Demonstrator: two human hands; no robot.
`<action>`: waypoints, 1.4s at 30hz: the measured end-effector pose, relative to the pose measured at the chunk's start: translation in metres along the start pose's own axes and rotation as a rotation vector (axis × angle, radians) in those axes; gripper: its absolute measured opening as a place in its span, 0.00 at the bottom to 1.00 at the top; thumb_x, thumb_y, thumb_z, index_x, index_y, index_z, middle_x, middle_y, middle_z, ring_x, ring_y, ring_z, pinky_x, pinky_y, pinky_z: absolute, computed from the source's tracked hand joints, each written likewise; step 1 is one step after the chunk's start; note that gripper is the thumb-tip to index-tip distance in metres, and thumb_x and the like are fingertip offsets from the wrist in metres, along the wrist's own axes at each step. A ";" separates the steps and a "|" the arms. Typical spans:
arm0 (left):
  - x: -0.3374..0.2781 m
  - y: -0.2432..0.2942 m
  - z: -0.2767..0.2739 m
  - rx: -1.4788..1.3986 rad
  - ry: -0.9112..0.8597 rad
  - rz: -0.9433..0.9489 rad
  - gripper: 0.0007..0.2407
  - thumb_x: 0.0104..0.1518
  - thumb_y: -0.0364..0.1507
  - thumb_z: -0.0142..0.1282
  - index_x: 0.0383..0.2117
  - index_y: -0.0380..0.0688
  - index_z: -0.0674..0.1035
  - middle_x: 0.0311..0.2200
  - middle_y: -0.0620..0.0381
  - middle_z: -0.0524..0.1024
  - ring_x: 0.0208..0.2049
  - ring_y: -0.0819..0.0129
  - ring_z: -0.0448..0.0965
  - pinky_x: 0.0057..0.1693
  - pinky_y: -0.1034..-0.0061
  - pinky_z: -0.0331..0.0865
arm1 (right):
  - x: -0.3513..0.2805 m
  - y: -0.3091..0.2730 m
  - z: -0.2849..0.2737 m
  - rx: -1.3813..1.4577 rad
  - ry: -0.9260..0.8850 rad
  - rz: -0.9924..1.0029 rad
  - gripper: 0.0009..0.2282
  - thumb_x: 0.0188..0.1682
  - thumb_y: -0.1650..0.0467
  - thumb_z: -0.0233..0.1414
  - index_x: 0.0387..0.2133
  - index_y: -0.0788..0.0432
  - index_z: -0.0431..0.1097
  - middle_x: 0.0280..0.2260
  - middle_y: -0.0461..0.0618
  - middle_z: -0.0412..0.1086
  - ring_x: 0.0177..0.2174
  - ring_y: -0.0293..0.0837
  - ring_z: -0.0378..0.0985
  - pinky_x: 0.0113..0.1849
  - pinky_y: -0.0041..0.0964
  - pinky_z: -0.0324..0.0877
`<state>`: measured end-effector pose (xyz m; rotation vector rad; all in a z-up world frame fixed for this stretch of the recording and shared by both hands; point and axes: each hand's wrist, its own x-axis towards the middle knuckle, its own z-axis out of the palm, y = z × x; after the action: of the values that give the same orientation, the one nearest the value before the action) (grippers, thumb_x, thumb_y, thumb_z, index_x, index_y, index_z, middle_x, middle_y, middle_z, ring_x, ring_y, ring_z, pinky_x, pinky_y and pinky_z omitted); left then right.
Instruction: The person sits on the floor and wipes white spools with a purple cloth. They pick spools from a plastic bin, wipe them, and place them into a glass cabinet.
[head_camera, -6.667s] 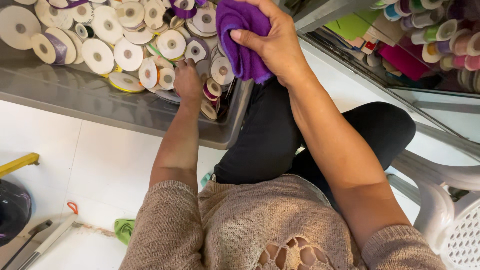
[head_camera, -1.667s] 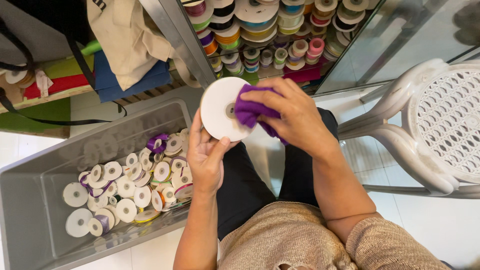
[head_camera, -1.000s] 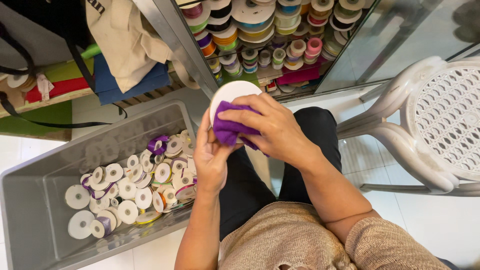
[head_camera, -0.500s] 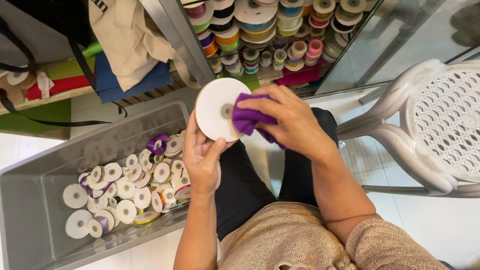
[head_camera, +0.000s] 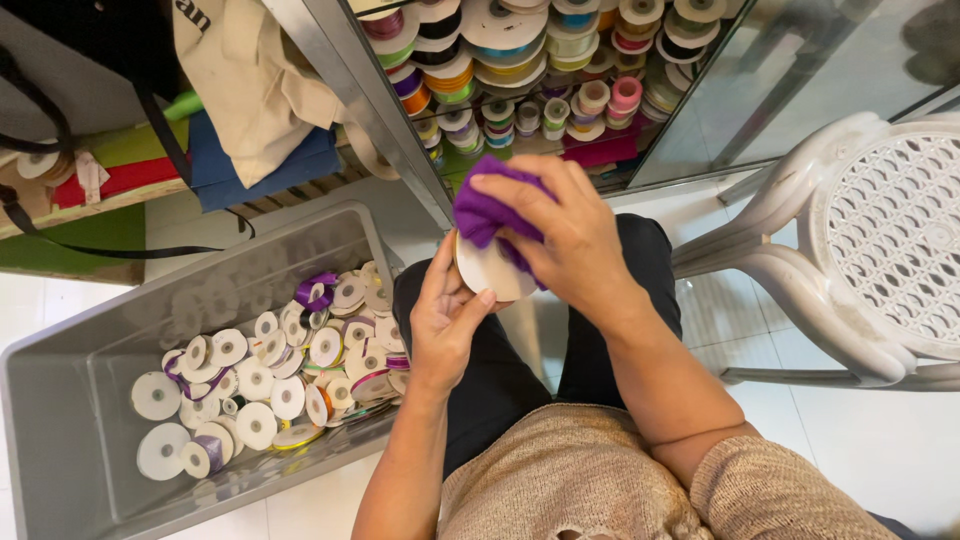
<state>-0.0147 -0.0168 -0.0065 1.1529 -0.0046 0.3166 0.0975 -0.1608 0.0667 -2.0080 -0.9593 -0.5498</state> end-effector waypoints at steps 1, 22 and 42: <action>-0.001 -0.005 -0.003 -0.006 0.005 -0.008 0.30 0.57 0.13 0.50 0.67 0.39 0.56 0.54 0.38 0.71 0.47 0.53 0.80 0.48 0.59 0.82 | 0.001 -0.006 0.001 0.023 -0.003 -0.022 0.23 0.41 0.73 0.66 0.51 0.45 0.73 0.45 0.49 0.69 0.41 0.55 0.73 0.46 0.47 0.70; 0.009 0.030 -0.005 -0.014 0.174 0.104 0.32 0.54 0.12 0.51 0.68 0.37 0.55 0.53 0.34 0.70 0.48 0.45 0.79 0.48 0.55 0.82 | 0.006 0.008 -0.011 -0.007 -0.013 0.062 0.22 0.42 0.72 0.66 0.52 0.45 0.73 0.45 0.46 0.68 0.43 0.52 0.75 0.48 0.46 0.70; 0.013 0.004 -0.004 -0.010 0.093 0.010 0.31 0.55 0.11 0.49 0.68 0.42 0.56 0.54 0.39 0.71 0.46 0.50 0.80 0.47 0.59 0.83 | 0.000 -0.029 0.006 0.133 -0.066 -0.005 0.22 0.41 0.73 0.64 0.51 0.46 0.72 0.45 0.51 0.69 0.40 0.57 0.74 0.45 0.49 0.70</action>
<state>-0.0033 -0.0090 -0.0025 1.1281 0.0691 0.3786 0.0752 -0.1453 0.0779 -1.9148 -1.0147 -0.4138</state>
